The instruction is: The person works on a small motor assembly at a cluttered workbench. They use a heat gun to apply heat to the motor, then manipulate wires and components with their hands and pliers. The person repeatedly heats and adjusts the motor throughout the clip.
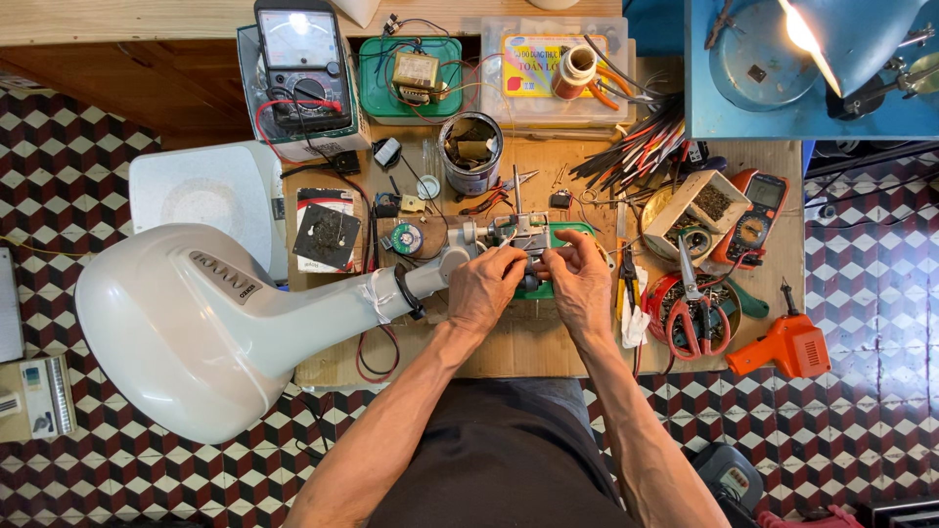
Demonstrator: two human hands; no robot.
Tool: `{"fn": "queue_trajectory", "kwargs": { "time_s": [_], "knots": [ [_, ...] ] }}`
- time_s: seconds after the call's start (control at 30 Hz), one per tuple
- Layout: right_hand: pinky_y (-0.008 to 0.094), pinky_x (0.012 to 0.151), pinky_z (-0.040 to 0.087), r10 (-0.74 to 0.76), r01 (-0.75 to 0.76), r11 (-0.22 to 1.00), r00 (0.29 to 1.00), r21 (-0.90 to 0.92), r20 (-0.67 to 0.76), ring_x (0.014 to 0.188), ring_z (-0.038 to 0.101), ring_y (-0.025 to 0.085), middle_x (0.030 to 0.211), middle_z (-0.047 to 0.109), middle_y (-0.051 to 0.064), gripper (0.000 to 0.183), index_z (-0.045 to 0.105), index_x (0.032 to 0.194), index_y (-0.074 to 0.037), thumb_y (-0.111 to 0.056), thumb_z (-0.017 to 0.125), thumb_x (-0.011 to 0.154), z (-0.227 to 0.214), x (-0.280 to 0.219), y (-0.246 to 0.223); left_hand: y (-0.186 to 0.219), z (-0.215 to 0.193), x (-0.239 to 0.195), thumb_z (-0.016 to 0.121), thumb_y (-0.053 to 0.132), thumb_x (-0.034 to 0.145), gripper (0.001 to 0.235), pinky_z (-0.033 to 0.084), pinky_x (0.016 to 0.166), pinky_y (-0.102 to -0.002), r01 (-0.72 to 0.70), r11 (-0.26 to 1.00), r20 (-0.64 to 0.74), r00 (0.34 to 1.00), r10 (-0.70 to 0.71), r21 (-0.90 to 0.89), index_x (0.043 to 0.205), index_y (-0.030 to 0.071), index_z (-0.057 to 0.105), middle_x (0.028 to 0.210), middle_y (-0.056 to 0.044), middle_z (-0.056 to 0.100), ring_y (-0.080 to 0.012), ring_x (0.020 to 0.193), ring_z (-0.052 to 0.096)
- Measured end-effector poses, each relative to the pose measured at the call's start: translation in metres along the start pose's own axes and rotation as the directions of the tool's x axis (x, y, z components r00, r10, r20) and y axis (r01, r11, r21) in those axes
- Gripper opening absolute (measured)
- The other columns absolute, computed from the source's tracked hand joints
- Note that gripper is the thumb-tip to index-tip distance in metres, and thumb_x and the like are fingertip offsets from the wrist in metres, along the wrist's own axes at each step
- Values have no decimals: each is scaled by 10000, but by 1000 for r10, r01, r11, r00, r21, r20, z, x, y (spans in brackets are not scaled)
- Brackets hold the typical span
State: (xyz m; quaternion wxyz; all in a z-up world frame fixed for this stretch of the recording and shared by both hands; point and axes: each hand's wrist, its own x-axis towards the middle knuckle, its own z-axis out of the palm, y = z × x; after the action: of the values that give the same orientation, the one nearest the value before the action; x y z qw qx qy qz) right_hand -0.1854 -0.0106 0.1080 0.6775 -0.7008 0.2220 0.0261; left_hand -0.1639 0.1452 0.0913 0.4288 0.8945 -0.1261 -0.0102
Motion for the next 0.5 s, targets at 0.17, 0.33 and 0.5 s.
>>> {"fn": "queue_trajectory", "kwargs": {
  "time_s": [0.17, 0.33, 0.5],
  "knots": [
    [256, 764, 589, -53, 56, 987, 998, -150, 21, 863, 713, 117, 963, 715, 81, 347, 548, 1319, -6, -58, 620, 983, -2, -1, 0, 0, 0, 0, 733, 210, 917, 104, 581, 617, -371, 9, 1000, 20, 1000, -9, -3, 987, 134, 746, 887, -36, 759, -247, 711, 732],
    [255, 768, 573, -71, 79, 978, 996, -193, 51, 859, 687, 105, 994, 712, 86, 379, 553, 1344, -17, -40, 628, 973, 0, 2, 1, -1, 1, 0, 740, 215, 911, 117, 581, 615, -370, 1, 1000, 11, 1000, -1, -3, 998, 137, 751, 890, -38, 760, -251, 708, 731],
    [262, 739, 570, -103, 125, 935, 991, -333, 83, 849, 662, 105, 1019, 704, 78, 408, 552, 1366, -42, -46, 633, 966, 2, 0, -3, -1, -1, -3, 757, 189, 886, 220, 576, 614, -367, -13, 999, -20, 1000, 12, -35, 1096, 133, 720, 875, -63, 759, -247, 714, 731]
  ]
}}
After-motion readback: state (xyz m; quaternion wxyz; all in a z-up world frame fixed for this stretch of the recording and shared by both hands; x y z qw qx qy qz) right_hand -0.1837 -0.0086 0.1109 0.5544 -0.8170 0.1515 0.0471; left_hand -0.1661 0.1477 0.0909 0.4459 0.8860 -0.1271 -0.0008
